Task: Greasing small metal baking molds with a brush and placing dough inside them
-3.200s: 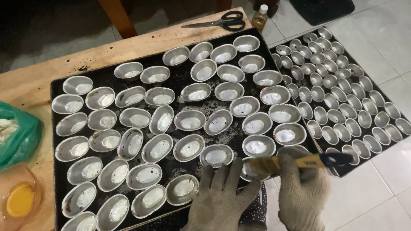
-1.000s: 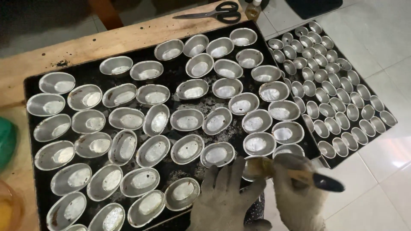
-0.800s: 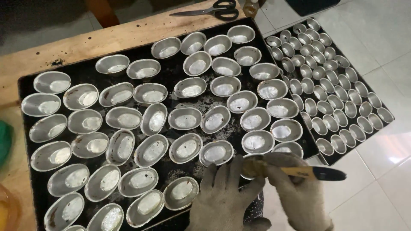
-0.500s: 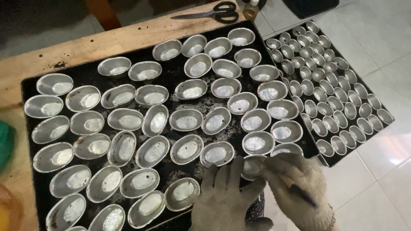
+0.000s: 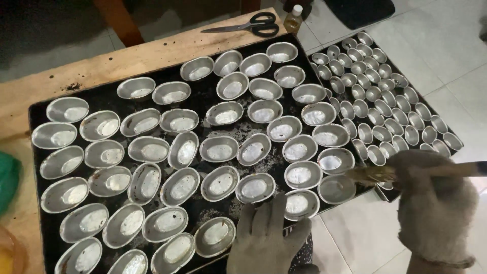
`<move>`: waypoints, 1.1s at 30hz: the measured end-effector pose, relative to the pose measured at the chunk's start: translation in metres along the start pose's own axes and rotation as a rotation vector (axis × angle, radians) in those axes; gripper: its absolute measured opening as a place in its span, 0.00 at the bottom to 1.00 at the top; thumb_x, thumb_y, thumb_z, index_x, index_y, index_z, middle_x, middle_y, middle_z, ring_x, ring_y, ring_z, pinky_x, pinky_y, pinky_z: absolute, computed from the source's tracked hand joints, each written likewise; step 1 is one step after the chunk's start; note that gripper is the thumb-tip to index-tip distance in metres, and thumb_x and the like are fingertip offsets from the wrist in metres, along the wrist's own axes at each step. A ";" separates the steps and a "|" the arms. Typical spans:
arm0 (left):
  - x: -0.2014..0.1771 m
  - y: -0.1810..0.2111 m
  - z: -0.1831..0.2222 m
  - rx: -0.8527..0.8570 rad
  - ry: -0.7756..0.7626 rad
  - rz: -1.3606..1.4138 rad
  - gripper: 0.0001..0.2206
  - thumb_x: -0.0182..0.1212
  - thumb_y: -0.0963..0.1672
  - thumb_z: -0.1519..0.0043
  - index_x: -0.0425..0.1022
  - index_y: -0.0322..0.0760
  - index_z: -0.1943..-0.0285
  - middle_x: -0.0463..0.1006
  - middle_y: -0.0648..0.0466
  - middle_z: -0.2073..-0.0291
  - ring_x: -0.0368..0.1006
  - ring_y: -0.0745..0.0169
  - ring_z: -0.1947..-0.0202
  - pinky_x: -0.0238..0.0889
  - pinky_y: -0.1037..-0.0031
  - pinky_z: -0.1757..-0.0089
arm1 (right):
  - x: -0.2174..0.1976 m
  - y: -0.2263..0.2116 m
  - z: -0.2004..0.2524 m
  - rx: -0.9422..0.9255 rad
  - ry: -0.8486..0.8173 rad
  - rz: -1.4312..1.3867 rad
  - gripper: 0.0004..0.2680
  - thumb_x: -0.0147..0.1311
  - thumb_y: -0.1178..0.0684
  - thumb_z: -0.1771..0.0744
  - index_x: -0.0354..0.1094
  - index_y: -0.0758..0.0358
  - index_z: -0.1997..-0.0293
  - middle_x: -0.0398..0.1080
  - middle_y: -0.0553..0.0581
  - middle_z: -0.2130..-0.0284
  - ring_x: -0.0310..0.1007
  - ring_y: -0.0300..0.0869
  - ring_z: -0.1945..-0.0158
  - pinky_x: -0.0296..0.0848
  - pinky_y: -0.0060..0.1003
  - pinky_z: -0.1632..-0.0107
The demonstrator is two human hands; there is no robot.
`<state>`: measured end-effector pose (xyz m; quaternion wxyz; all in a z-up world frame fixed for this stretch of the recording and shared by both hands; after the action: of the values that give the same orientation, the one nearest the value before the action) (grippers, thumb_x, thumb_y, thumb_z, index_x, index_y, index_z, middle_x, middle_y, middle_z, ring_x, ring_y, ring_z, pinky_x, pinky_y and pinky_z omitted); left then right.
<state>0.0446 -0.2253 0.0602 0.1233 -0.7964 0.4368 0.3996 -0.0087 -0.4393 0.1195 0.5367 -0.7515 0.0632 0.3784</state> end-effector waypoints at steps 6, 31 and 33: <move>0.024 0.031 -0.012 0.034 -0.091 0.309 0.33 0.17 0.60 0.31 0.73 0.47 0.48 0.72 0.35 0.44 0.69 0.38 0.60 0.63 0.40 0.56 | 0.026 0.034 0.009 0.265 -0.062 -0.152 0.07 0.52 0.56 0.32 0.77 0.67 0.57 0.73 0.61 0.75 0.67 0.46 0.70 0.66 0.38 0.65; 0.081 0.057 -0.017 0.167 -0.410 0.151 0.50 0.53 0.73 0.64 0.67 0.57 0.34 0.67 0.37 0.38 0.67 0.37 0.54 0.60 0.44 0.52 | 0.035 0.027 -0.043 -0.791 -0.886 0.072 0.11 0.53 0.45 0.35 0.78 0.55 0.74 0.82 0.48 0.73 0.81 0.43 0.65 0.77 0.40 0.61; 0.080 0.055 -0.018 0.173 -0.414 0.143 0.44 0.49 0.73 0.59 0.67 0.57 0.39 0.66 0.37 0.35 0.68 0.37 0.52 0.60 0.45 0.52 | 0.028 0.012 -0.056 -0.223 -0.726 0.338 0.09 0.52 0.54 0.37 0.84 0.54 0.70 0.88 0.43 0.67 0.91 0.35 0.69 0.89 0.31 0.66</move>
<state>0.0341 -0.3156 0.0207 0.2495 -0.6510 0.4902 0.5230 0.0329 -0.4840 0.1005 0.3695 -0.6018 -0.0491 0.7064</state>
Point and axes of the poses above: each hand's wrist, its own z-axis away from the middle knuckle, its own x-axis out of the palm, y = z × x, the point moved 4 cm from there along -z, towards the middle knuckle
